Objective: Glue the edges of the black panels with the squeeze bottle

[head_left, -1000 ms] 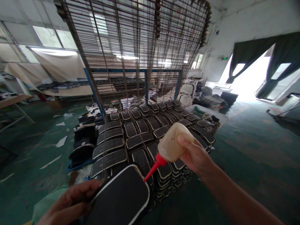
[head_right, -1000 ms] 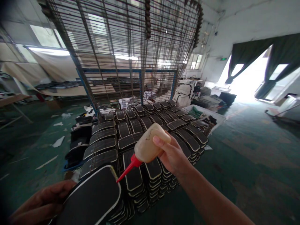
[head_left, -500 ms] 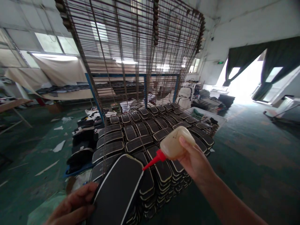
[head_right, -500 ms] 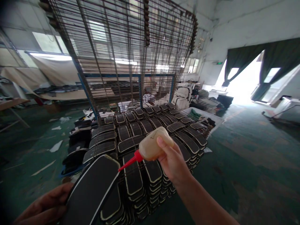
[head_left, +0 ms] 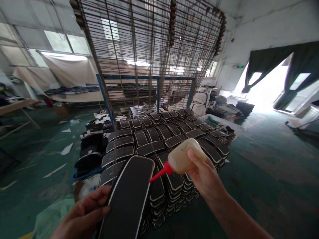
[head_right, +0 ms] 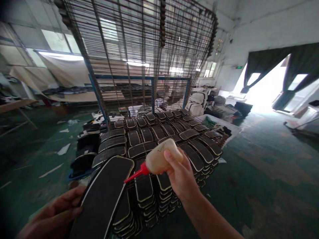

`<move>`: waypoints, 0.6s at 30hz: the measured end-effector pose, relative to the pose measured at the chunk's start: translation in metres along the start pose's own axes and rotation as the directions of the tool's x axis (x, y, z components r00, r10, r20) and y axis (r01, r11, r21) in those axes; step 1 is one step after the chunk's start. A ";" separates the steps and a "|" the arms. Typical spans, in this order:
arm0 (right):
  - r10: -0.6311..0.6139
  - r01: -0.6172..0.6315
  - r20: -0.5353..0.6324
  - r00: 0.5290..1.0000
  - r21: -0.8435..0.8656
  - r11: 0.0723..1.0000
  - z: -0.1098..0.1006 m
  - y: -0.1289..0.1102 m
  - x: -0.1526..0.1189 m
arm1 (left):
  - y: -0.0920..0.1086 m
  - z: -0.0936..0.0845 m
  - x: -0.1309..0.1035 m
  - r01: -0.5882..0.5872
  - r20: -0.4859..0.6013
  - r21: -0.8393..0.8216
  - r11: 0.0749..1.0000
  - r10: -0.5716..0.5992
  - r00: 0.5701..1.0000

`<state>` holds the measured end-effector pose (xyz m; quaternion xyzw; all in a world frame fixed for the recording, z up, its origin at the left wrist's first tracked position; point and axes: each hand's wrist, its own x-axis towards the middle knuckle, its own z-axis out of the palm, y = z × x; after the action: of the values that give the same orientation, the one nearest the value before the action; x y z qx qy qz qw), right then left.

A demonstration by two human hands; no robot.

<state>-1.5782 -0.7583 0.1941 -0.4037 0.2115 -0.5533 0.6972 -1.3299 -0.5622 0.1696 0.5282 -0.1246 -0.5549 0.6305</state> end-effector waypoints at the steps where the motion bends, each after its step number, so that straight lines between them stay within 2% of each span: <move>1: 0.005 -0.005 0.007 1.000 -0.004 1.000 0.000 0.001 -0.002 | 0.002 0.003 -0.001 0.002 0.010 0.010 1.000 -0.002 1.000; 6: 0.015 -0.015 0.001 1.000 -0.043 0.999 -0.001 0.008 -0.011 | 0.012 0.014 -0.005 0.022 0.021 0.024 0.999 -0.023 1.000; 11: 0.083 -0.084 -0.017 0.996 -0.070 0.994 -0.003 0.012 -0.021 | 0.017 0.022 -0.009 0.021 -0.002 0.009 1.000 -0.021 1.000; 18: 0.088 -0.077 0.107 0.990 -0.100 0.992 0.000 0.016 -0.038 | 0.021 0.024 -0.002 0.021 -0.035 0.012 1.000 -0.021 0.999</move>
<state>-1.5797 -0.7211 0.1760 -0.4576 0.2152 -0.4900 0.7101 -1.3365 -0.5767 0.1976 0.5431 -0.1116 -0.5513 0.6234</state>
